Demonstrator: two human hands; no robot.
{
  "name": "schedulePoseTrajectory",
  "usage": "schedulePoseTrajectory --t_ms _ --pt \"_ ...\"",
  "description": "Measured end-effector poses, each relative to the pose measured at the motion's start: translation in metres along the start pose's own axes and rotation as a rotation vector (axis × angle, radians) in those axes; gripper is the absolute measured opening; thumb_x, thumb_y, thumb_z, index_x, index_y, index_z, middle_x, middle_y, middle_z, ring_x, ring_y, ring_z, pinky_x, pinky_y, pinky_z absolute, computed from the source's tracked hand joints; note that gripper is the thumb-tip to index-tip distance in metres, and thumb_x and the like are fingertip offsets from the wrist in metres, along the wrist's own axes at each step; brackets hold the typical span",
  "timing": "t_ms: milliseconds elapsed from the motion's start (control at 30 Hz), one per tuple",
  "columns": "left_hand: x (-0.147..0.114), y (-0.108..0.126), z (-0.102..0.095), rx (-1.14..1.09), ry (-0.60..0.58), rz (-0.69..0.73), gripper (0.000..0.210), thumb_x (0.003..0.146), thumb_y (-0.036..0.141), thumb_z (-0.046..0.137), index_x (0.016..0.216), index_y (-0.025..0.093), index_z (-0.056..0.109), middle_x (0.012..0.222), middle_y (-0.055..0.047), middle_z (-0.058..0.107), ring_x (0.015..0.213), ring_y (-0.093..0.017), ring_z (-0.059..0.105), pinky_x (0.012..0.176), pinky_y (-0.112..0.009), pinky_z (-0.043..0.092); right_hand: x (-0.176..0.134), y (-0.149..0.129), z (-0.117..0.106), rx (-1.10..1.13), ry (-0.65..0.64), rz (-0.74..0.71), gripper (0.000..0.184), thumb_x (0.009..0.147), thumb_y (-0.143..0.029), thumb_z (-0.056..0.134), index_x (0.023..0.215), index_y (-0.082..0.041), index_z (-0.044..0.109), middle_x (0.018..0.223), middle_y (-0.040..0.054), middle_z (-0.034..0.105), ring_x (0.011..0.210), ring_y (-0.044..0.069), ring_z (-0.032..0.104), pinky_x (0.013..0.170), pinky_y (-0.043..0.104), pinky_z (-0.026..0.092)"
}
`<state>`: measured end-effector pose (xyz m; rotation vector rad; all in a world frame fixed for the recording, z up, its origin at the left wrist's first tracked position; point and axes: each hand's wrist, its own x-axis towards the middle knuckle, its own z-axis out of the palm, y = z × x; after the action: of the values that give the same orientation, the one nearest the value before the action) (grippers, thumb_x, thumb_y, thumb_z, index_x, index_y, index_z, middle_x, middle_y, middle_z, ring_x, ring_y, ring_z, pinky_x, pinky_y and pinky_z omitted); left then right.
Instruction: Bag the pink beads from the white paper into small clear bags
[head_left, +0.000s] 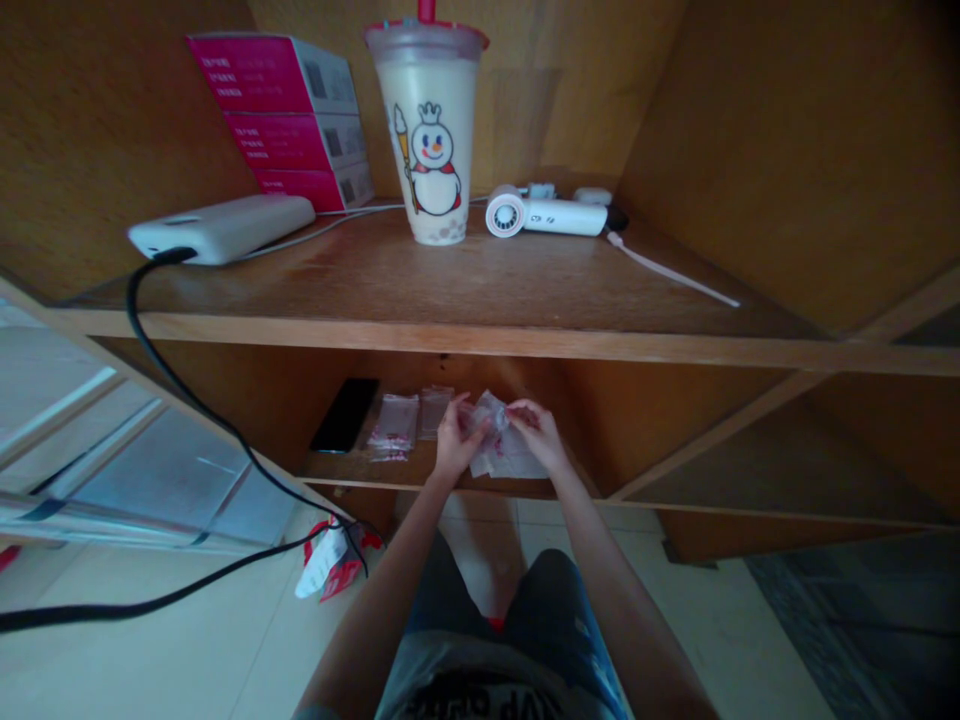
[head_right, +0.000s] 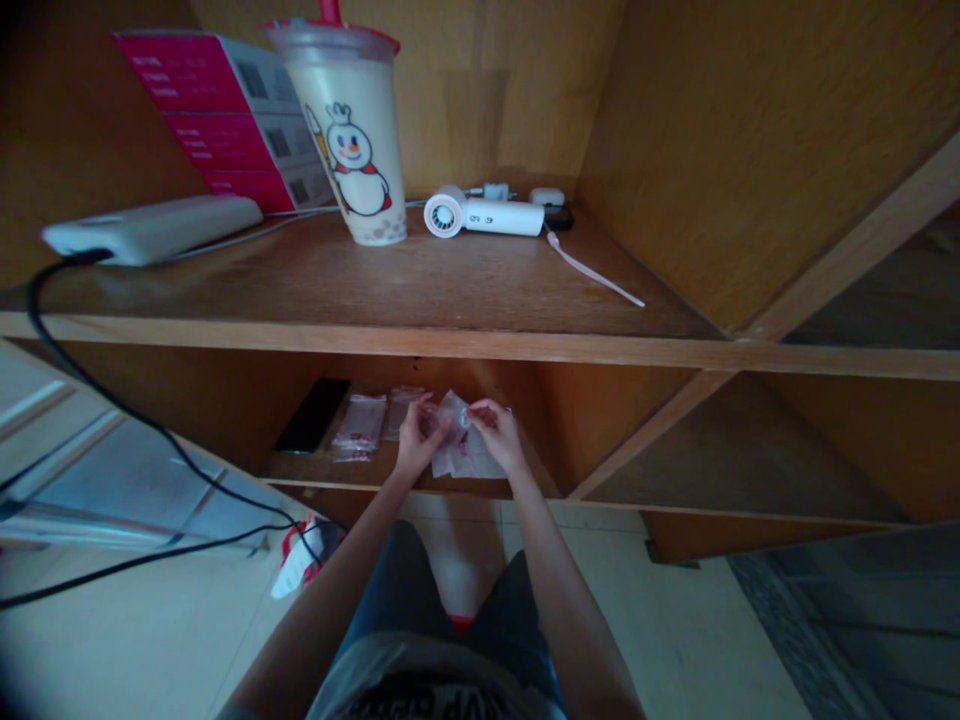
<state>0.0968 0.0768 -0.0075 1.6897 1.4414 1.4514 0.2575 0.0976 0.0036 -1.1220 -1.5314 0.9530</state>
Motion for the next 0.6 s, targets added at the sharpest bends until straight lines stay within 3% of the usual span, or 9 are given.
schedulePoseTrajectory --t_ms 100,300,600 --pt "0.002 -0.005 0.0 -0.138 0.031 -0.095 0.038 0.079 0.037 0.053 0.111 0.017 0.048 0.075 -0.001 0.06 0.06 -0.01 0.054 0.057 -0.022 0.044 0.0 0.01 0.002 0.072 0.046 0.039 0.019 0.073 -0.037 0.058 0.084 -0.021 0.058 0.075 0.0025 0.064 0.07 0.017 0.06 0.066 0.029 0.047" --pt "0.005 -0.016 0.003 -0.159 -0.061 -0.173 0.029 0.079 0.041 0.051 0.082 0.014 0.062 0.069 -0.003 0.062 0.061 -0.013 0.056 0.055 -0.022 0.043 -0.007 0.019 0.006 0.086 0.077 0.01 0.021 0.075 -0.035 0.057 0.091 -0.021 0.057 0.076 0.002 0.064 0.072 0.017 0.061 0.069 0.03 0.047" --pt "0.005 -0.014 0.003 -0.104 -0.058 -0.145 0.028 0.08 0.04 0.049 0.08 0.015 0.061 0.071 -0.003 0.063 0.061 -0.012 0.055 0.057 -0.022 0.042 -0.01 0.013 0.006 0.008 0.032 -0.026 0.017 0.077 -0.034 0.056 0.086 -0.02 0.06 0.078 0.0036 0.065 0.071 0.017 0.061 0.068 0.03 0.048"
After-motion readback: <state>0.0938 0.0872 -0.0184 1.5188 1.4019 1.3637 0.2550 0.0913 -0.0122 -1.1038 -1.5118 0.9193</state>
